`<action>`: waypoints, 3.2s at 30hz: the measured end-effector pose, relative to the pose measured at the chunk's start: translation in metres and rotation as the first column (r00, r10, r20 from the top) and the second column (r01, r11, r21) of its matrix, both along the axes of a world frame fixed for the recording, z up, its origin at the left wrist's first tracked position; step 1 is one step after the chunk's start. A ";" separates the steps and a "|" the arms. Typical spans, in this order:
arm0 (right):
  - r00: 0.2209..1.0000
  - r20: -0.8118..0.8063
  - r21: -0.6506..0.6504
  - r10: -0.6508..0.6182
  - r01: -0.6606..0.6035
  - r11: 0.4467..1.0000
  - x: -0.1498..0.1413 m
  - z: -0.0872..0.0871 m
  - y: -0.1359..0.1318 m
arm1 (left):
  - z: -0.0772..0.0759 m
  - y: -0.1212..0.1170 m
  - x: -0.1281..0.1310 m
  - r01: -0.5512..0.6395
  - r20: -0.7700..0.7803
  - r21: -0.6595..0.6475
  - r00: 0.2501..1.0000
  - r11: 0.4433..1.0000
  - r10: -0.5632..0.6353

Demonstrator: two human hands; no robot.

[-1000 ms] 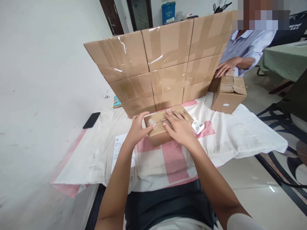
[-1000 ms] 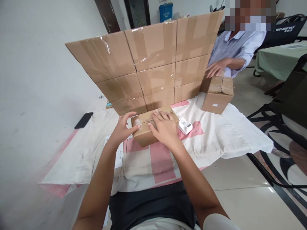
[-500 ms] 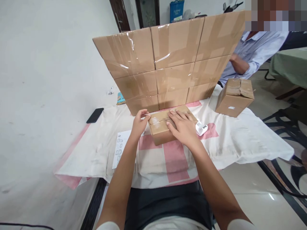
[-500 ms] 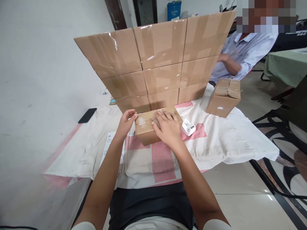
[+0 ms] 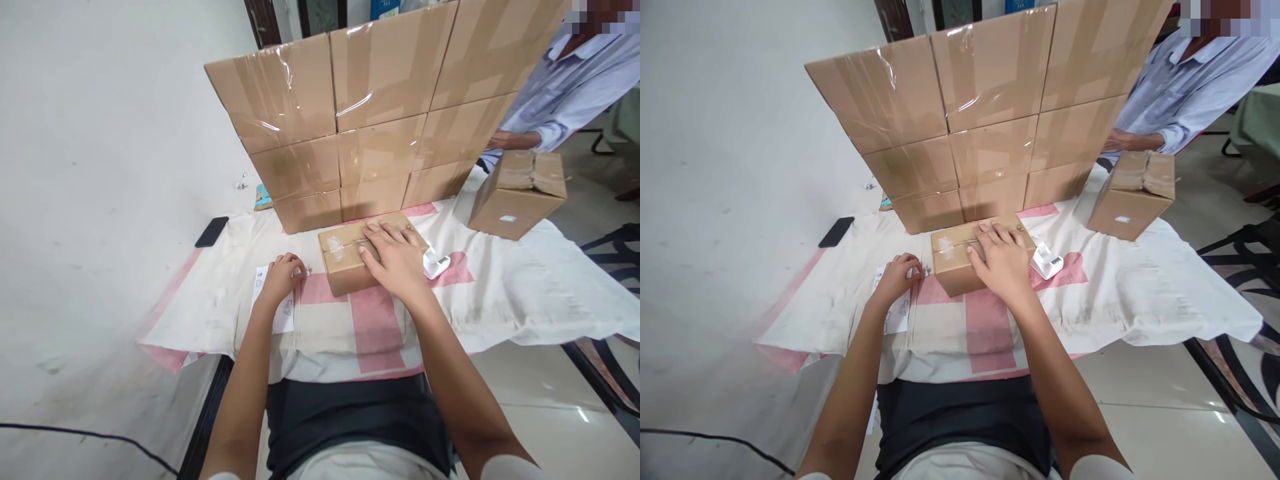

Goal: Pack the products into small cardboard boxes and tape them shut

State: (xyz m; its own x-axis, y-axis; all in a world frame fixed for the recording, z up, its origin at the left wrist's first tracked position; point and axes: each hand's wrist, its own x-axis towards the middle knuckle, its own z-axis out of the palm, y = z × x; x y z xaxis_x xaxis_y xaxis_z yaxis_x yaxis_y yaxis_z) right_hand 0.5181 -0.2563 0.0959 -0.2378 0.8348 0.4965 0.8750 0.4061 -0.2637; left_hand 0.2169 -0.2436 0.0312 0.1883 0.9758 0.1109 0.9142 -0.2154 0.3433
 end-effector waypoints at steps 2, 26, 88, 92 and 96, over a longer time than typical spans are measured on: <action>1.000 0.006 -0.001 0.001 -0.001 1.000 0.000 0.000 0.000 | 0.001 -0.001 -0.001 -0.015 0.107 0.025 0.994 1.000 0.013; 0.885 -0.159 0.002 0.438 -0.443 0.896 -0.035 0.012 -0.038 | -0.020 -0.079 -0.055 -0.282 -0.187 0.181 0.931 0.942 0.314; -0.031 -0.999 -0.019 -0.027 -0.238 0.971 0.081 -0.025 -0.032 | 0.062 -0.003 0.122 0.253 -0.088 0.461 0.967 0.851 -0.240; -0.133 -0.960 -0.177 -0.244 -0.383 0.906 0.079 -0.045 -0.029 | 0.057 0.012 0.092 0.369 -0.148 0.454 0.929 0.811 -0.340; -0.251 -0.916 -0.170 -0.314 -0.467 0.868 0.064 -0.063 -0.029 | 0.055 0.007 0.081 0.395 -0.174 0.468 0.918 0.791 -0.355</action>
State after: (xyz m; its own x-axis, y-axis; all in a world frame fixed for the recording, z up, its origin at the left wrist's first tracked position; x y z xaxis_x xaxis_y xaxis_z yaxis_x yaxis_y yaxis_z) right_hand 0.5822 -0.2856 0.0328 0.0912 0.9903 -0.1052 -0.6327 -0.0239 -0.7740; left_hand 0.2980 -0.2370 0.0865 0.5550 0.6496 0.5196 0.7447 -0.6664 0.0377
